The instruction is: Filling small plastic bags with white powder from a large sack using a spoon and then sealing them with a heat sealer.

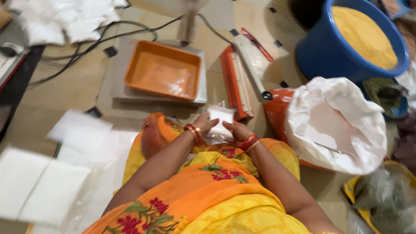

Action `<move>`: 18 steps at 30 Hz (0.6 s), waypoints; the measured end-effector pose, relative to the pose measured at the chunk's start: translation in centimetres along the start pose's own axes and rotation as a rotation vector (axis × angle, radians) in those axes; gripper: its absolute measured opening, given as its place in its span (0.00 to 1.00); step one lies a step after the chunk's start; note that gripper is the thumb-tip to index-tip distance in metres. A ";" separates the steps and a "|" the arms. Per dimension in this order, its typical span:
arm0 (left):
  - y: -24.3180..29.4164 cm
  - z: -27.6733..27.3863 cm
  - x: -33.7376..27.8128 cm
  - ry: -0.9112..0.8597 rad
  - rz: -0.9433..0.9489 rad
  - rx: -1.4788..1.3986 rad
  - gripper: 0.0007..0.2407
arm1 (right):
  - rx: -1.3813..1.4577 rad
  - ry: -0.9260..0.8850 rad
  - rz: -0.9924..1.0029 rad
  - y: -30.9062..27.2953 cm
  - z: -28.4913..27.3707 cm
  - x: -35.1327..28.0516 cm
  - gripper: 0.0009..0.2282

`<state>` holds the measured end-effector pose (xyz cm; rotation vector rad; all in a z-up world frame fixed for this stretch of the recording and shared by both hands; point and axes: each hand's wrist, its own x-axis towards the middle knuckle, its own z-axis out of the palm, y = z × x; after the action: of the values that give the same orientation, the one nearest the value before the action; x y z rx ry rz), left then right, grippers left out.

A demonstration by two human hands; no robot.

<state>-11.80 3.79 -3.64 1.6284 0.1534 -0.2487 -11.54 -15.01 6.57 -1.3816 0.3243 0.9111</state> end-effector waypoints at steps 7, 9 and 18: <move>2.2 0.2 -1.0 0.320 -0.207 -0.262 0.25 | -0.411 0.126 0.102 -4.3 -2.6 3.4 0.13; 1.5 0.1 0.0 0.424 -0.278 -0.376 0.27 | -0.625 0.178 0.123 -7.5 -1.9 5.2 0.13; -2.2 1.5 4.3 0.760 -0.255 -0.441 0.27 | -0.110 -0.439 -0.622 -24.7 25.8 2.3 0.25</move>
<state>-8.34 2.28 -6.95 1.1881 0.9323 0.2155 -0.35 11.65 27.68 -1.2300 -0.4762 0.6828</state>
